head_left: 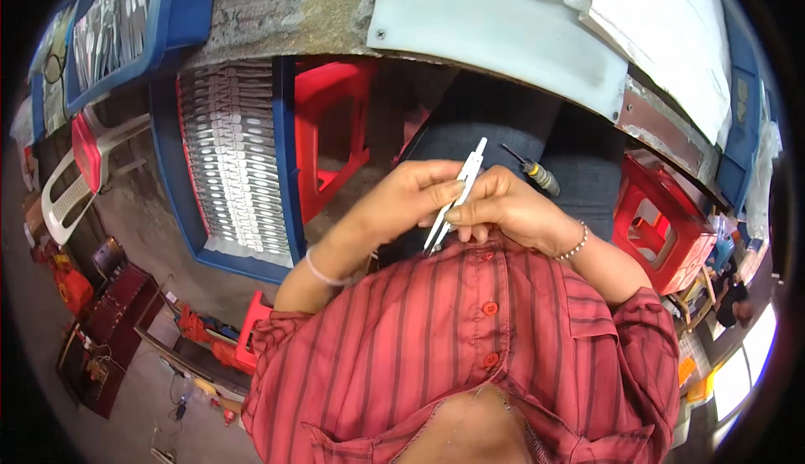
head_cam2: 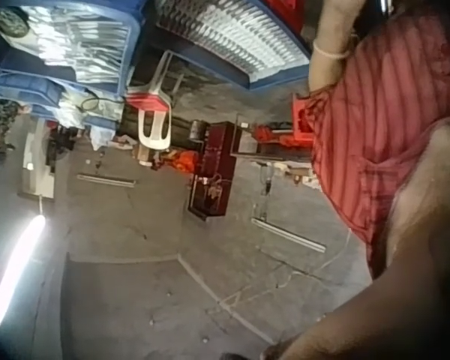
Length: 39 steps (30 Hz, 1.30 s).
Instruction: Assembling small plastic components using a precision tool at a workshop station.
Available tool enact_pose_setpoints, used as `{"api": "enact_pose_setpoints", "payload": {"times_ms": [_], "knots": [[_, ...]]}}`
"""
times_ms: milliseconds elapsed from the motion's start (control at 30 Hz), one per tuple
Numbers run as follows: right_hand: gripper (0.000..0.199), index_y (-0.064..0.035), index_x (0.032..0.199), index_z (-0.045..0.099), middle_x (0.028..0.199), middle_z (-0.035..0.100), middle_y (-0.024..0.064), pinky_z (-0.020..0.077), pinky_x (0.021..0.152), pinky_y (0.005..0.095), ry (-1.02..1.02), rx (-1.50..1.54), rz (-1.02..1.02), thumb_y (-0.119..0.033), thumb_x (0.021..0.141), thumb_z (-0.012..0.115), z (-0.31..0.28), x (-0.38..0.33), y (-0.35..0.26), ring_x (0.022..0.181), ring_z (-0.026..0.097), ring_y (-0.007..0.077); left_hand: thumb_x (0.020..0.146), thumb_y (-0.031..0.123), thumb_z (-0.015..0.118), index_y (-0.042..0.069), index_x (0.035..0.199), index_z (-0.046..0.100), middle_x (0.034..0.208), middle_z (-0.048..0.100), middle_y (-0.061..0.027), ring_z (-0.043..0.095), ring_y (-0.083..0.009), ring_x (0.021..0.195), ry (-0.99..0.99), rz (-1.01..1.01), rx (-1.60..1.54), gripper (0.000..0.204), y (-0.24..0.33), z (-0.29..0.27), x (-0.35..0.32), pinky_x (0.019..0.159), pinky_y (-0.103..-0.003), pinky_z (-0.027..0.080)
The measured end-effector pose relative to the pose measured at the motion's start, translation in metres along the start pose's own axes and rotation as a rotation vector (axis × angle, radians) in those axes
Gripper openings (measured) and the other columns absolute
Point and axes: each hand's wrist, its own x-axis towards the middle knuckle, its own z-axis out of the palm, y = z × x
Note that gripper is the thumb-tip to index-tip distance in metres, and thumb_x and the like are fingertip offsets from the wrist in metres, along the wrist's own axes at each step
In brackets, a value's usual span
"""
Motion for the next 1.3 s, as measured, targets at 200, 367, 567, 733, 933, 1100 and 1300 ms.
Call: {"api": "enact_pose_setpoints", "payload": {"times_ms": [200,367,567,733,933,1100,1300], "knots": [[0.017,-0.0003,0.089,0.071,0.071,0.067,0.0075,0.0429,0.049,0.018,-0.039,0.082,-0.021,-0.017,0.088,0.067,0.002,-0.001,0.003,0.052,0.054,0.0063,0.09,0.036,0.064,-0.005,0.118,0.056,0.075,0.059,-0.0029,0.05,-0.0059,0.057,-0.261,0.11,-0.474,0.05,-0.023,-0.016,0.012,0.046,-0.015,0.034],[0.012,0.0002,0.091,0.069,0.087,0.068,0.01,0.0487,0.06,0.0232,0.116,-0.377,-0.295,-0.011,0.087,0.065,0.011,-0.02,-0.002,0.068,0.062,0.0115,0.085,0.035,0.069,-0.003,0.104,0.06,0.068,0.047,0.0021,0.033,-0.0019,0.052,-0.326,0.128,-0.582,0.043,-0.035,-0.035,0.015,0.043,-0.014,0.027],[0.04,-0.0072,0.111,0.064,0.091,0.059,0.0066,0.0485,0.059,0.0291,0.157,-1.575,-1.033,-0.003,0.072,0.065,0.024,-0.032,-0.032,0.07,0.061,0.0189,0.085,0.025,0.071,-0.004,0.104,0.061,0.08,0.06,-0.0046,0.037,-0.0013,0.05,-0.217,0.095,-0.65,0.036,-0.035,-0.042,0.003,0.043,-0.014,0.031],[0.029,-0.0062,0.101,0.064,0.095,0.055,0.0064,0.0488,0.057,0.029,-0.114,-1.942,-1.142,-0.011,0.073,0.061,0.075,-0.002,-0.046,0.074,0.056,0.0181,0.09,0.025,0.064,0.005,0.094,0.065,0.068,0.056,0.0034,0.043,-0.0015,0.045,0.06,0.085,-0.474,0.021,-0.031,-0.033,-0.033,0.036,-0.014,0.026],[0.019,-0.0044,0.09,0.059,0.091,0.058,0.0086,0.0514,0.061,0.0325,-0.296,-1.976,-1.178,-0.005,0.071,0.063,0.131,0.043,-0.061,0.079,0.061,0.0243,0.093,0.027,0.06,0.01,0.084,0.063,0.069,0.058,0.0023,0.056,-0.0064,0.061,0.079,0.37,-0.765,0.019,-0.072,-0.056,-0.064,0.05,-0.024,0.044],[0.007,-0.003,0.093,0.053,0.07,0.056,0.0021,0.0402,0.052,0.0229,-0.345,-1.081,-0.673,-0.007,0.092,0.058,0.208,0.113,-0.072,0.059,0.052,0.0079,0.088,0.014,0.061,-0.001,0.095,0.063,0.081,0.059,-0.0118,0.061,-0.0238,0.072,1.311,0.814,0.715,0.017,-0.107,-0.07,-0.14,0.061,-0.034,0.048],[0.024,-0.0007,0.112,0.051,0.068,0.054,-0.0003,0.0341,0.047,0.0206,-0.406,-0.907,-0.414,-0.009,0.09,0.059,0.277,0.248,-0.015,0.055,0.046,0.0049,0.081,0.001,0.065,0.001,0.103,0.063,0.084,0.057,-0.0138,0.059,-0.0291,0.072,1.508,0.845,0.835,0.023,-0.156,-0.073,-0.176,0.063,-0.036,0.049]]}}
